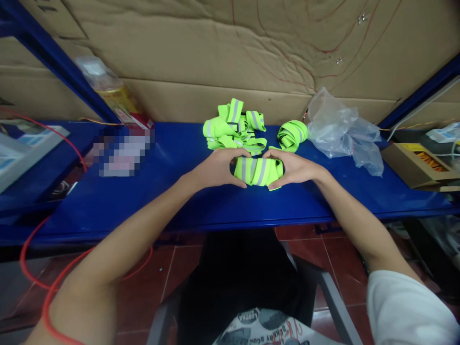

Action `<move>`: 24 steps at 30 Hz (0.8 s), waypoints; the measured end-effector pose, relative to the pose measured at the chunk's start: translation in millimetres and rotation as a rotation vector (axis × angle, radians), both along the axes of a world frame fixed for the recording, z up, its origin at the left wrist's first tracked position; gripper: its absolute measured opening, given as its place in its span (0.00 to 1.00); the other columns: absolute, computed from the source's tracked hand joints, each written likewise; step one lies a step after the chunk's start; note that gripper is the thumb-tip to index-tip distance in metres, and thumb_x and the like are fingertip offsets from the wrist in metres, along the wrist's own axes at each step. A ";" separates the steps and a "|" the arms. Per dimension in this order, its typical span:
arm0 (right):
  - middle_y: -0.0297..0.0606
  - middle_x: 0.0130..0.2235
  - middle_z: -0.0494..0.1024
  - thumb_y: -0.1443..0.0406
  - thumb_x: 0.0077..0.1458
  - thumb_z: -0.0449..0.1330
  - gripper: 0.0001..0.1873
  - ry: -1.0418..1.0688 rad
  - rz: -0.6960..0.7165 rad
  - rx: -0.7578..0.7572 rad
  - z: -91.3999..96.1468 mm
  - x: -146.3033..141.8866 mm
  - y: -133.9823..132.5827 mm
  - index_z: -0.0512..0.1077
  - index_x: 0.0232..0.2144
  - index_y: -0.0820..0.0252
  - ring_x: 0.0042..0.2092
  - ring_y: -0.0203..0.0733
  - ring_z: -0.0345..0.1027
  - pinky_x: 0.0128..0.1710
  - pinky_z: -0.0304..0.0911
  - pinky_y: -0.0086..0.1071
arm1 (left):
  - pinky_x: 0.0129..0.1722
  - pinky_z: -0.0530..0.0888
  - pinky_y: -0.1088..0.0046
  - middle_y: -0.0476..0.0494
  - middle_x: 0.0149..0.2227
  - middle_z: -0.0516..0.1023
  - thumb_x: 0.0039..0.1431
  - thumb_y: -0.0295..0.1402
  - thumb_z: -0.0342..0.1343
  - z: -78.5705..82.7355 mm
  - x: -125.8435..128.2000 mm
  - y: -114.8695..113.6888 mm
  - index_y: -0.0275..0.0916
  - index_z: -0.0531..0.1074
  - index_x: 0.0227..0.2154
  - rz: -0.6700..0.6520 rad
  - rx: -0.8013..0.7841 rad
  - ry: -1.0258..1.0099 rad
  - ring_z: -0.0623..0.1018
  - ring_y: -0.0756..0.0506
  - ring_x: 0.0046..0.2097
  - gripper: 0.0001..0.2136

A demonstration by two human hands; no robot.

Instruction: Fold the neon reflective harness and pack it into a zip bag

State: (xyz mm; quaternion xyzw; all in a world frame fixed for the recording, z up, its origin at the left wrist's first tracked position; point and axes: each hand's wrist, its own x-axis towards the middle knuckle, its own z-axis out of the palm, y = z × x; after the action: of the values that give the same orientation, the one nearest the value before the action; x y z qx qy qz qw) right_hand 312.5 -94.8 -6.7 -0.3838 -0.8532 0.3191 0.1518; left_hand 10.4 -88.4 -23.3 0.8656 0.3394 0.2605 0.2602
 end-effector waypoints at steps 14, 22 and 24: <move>0.36 0.49 0.78 0.57 0.38 0.81 0.40 0.442 -0.142 -0.012 -13.9 -8.5 11.1 0.70 0.51 0.52 0.49 0.50 0.72 0.53 0.71 0.47 | 0.55 0.87 0.55 0.36 0.58 0.85 0.38 0.43 0.85 -10.1 10.6 5.1 0.41 0.81 0.55 0.062 -0.177 -0.489 0.87 0.35 0.56 0.38; 0.43 0.48 0.84 0.54 0.41 0.80 0.32 0.828 -0.312 -0.279 -12.8 -28.3 -2.9 0.76 0.47 0.53 0.60 0.63 0.77 0.69 0.70 0.63 | 0.55 0.88 0.53 0.35 0.56 0.86 0.37 0.49 0.84 -15.3 21.3 5.9 0.41 0.76 0.58 0.159 -0.125 -0.660 0.86 0.34 0.58 0.44; 0.43 0.50 0.85 0.54 0.43 0.79 0.31 0.900 -0.324 -0.294 -14.0 -34.7 -4.7 0.76 0.49 0.51 0.63 0.64 0.75 0.67 0.73 0.62 | 0.57 0.87 0.52 0.34 0.58 0.85 0.38 0.51 0.84 -18.6 24.0 6.8 0.42 0.74 0.58 0.187 -0.092 -0.677 0.85 0.33 0.60 0.44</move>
State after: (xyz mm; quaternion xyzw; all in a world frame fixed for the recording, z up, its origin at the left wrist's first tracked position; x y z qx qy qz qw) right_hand 277.8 -99.5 -20.7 -0.3531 -0.5785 0.5423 0.4966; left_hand 34.4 -81.6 -41.9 0.6827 0.3230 0.5398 0.3717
